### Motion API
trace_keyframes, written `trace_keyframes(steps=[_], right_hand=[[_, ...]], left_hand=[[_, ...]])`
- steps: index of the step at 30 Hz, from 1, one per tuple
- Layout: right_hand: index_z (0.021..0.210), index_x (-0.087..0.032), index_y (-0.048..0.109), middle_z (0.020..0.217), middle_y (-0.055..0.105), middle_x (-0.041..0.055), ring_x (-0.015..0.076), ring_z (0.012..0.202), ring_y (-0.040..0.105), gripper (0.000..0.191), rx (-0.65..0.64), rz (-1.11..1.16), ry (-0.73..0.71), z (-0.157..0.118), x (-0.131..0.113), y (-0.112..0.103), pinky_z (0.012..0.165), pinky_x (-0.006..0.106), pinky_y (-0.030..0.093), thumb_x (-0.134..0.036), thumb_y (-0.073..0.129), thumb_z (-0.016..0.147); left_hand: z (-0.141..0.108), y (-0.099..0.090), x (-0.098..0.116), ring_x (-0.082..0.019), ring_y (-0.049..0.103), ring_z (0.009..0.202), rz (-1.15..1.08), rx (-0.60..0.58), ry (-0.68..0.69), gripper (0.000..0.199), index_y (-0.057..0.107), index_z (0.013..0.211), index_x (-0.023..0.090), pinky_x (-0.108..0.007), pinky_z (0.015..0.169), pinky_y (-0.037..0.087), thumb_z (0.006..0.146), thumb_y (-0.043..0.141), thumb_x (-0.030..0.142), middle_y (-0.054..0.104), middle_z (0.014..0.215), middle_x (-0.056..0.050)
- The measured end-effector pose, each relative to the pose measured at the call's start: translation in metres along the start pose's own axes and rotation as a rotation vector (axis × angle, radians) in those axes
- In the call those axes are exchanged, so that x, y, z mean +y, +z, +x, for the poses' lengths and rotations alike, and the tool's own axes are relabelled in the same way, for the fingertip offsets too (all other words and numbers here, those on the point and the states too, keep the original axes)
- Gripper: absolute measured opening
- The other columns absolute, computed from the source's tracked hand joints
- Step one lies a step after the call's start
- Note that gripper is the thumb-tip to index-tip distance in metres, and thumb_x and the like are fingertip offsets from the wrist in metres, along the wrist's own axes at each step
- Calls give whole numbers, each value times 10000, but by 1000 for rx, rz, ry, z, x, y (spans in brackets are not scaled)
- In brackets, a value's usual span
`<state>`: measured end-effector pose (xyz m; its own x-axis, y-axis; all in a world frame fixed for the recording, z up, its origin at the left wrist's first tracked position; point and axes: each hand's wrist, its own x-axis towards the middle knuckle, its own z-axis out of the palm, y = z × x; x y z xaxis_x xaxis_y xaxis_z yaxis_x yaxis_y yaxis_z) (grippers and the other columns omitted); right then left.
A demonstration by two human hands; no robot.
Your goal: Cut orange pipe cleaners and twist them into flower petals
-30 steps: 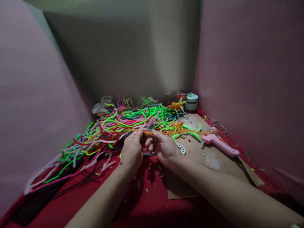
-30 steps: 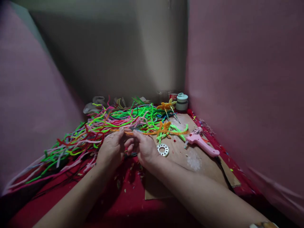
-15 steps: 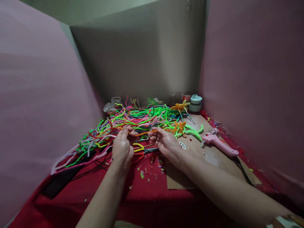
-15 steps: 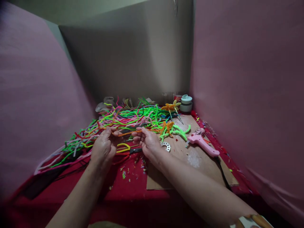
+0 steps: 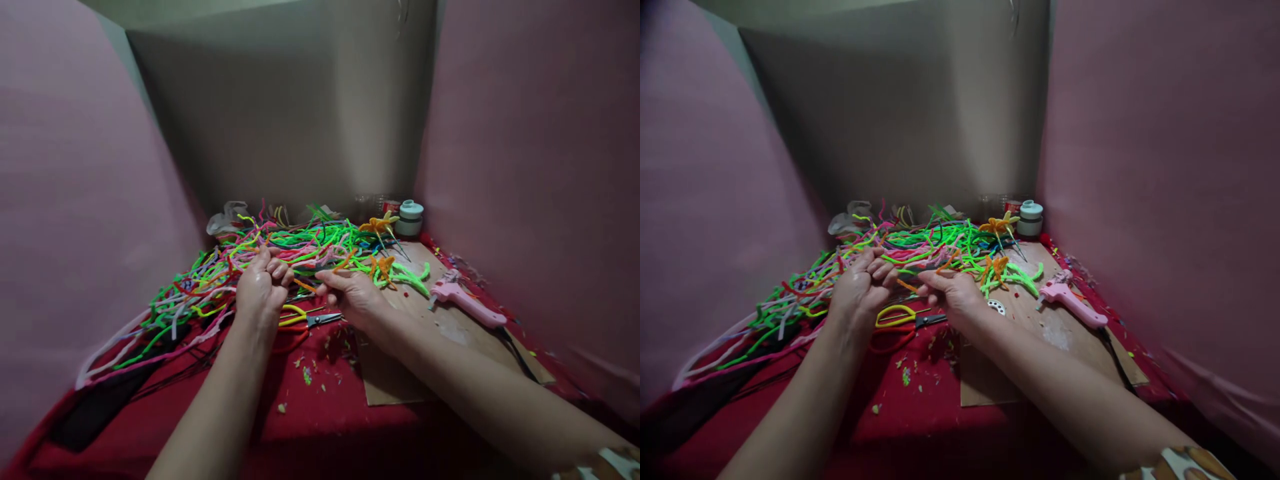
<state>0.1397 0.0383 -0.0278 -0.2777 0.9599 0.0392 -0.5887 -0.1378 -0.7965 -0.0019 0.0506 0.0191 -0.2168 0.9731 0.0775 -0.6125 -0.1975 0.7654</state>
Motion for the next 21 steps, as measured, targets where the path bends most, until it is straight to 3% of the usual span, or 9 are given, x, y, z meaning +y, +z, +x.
trace_keyframes(steps=[4,8,11,14,18,21], right_hand=[[835,-103,683,496,603,-10,45,359,438,297,32,-148,2,4,5,0,368,175,282,-347,730,674],[692,-122,631,464,565,-30,48,338,422,233,37,-298,17,6,3,3,361,184,279,-350,675,703],[556,-137,556,426,527,-37,45,315,377,266,10,-430,34,5,1,10,351,193,263,-330,644,716],[524,-140,540,427,523,-33,46,321,374,260,-6,-488,51,4,2,15,354,196,259,-298,623,713],[569,-146,570,434,523,-39,52,331,388,243,-23,-433,89,5,7,17,362,197,257,-339,648,694],[600,-136,613,427,517,-36,52,336,382,249,-21,-410,113,7,11,18,373,203,243,-362,698,657]], left_hand=[[7,6,4,-27,295,344,116,-139,-101,158,568,687,119,-145,349,252,761,672,212,295,431,104],[8,3,4,-25,356,363,281,-295,-294,248,632,751,80,-149,349,246,563,792,101,444,487,59],[9,-4,2,-21,343,348,421,-411,-387,203,620,703,109,-146,349,241,618,782,196,430,464,60],[7,-9,2,-21,324,333,483,-478,-378,217,577,650,130,-148,339,232,665,751,259,398,441,67],[2,-12,5,-77,500,409,471,-570,-390,213,552,692,147,-178,406,385,711,718,278,532,543,16],[4,-16,6,-45,422,347,380,-501,-381,217,522,676,149,-151,362,338,702,728,212,464,482,57]])
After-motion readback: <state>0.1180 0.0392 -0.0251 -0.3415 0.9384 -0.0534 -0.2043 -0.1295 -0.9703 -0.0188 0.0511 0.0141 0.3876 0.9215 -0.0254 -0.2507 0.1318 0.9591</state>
